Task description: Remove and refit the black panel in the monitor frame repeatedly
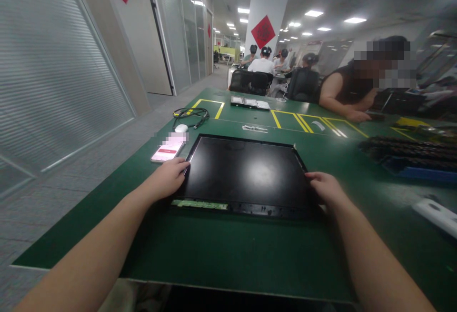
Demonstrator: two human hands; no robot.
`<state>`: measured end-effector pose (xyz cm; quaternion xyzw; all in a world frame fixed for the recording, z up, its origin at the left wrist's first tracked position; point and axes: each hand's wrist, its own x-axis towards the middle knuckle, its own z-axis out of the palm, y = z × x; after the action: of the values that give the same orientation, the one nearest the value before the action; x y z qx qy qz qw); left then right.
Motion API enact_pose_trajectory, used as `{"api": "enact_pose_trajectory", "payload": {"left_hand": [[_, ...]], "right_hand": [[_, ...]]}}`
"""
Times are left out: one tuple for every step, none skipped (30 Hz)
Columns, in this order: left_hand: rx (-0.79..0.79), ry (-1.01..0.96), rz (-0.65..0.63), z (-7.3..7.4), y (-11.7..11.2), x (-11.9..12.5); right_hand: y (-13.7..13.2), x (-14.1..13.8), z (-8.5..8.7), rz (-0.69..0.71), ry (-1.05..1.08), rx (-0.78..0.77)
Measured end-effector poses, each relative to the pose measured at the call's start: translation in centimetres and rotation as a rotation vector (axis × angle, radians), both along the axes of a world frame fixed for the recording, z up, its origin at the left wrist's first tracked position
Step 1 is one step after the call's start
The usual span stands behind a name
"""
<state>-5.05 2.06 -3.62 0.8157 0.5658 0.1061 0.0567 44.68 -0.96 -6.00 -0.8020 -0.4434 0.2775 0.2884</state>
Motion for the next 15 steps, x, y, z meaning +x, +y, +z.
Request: {"api": "enact_pose_trajectory", "payload": {"left_hand": [[-0.002, 0.008, 0.006, 0.1, 0.0, 0.0], [-0.006, 0.009, 0.008, 0.2, -0.1, 0.1], [-0.011, 0.003, 0.005, 0.2, -0.2, 0.2], [-0.017, -0.009, 0.002, 0.3, -0.3, 0.2], [-0.023, -0.026, 0.004, 0.4, -0.4, 0.3], [-0.028, -0.046, 0.013, 0.4, -0.5, 0.3], [-0.034, -0.063, 0.028, 0.4, -0.6, 0.4], [-0.043, -0.078, 0.044, 0.5, -0.7, 0.4], [-0.053, -0.091, 0.053, 0.5, -0.8, 0.4], [-0.059, -0.102, 0.049, 0.5, -0.9, 0.3], [-0.062, -0.111, 0.029, 0.6, -1.0, 0.3], [-0.064, -0.118, -0.002, 0.8, -1.1, 0.2], [-0.068, -0.123, -0.037, 0.9, -1.2, 0.1], [-0.078, -0.127, -0.070, 1.1, -1.3, 0.0], [-0.095, -0.130, -0.098, 1.4, -1.5, -0.1]], "right_hand": [[0.0, 0.1, -0.1, 0.006, -0.005, 0.003], [0.1, 0.1, -0.2, 0.010, -0.008, 0.003], [0.1, 0.2, -0.2, 0.013, -0.010, 0.005], [0.0, 0.2, -0.2, 0.015, -0.011, 0.008], [0.0, 0.2, -0.1, 0.010, -0.013, 0.009], [0.0, 0.1, -0.1, 0.001, -0.014, 0.010], [-0.1, 0.1, 0.0, -0.009, -0.015, 0.016], [-0.1, 0.1, 0.0, -0.016, -0.014, 0.024], [-0.1, 0.1, 0.0, -0.020, -0.011, 0.032], [-0.1, 0.2, 0.0, -0.020, -0.007, 0.040], [-0.1, 0.2, -0.1, -0.018, -0.004, 0.049], [-0.1, 0.3, -0.2, -0.014, -0.002, 0.058], [0.0, 0.4, -0.3, -0.012, -0.001, 0.062], [0.0, 0.4, -0.4, -0.013, -0.002, 0.067], [0.0, 0.5, -0.5, -0.013, 0.000, 0.072]]}}
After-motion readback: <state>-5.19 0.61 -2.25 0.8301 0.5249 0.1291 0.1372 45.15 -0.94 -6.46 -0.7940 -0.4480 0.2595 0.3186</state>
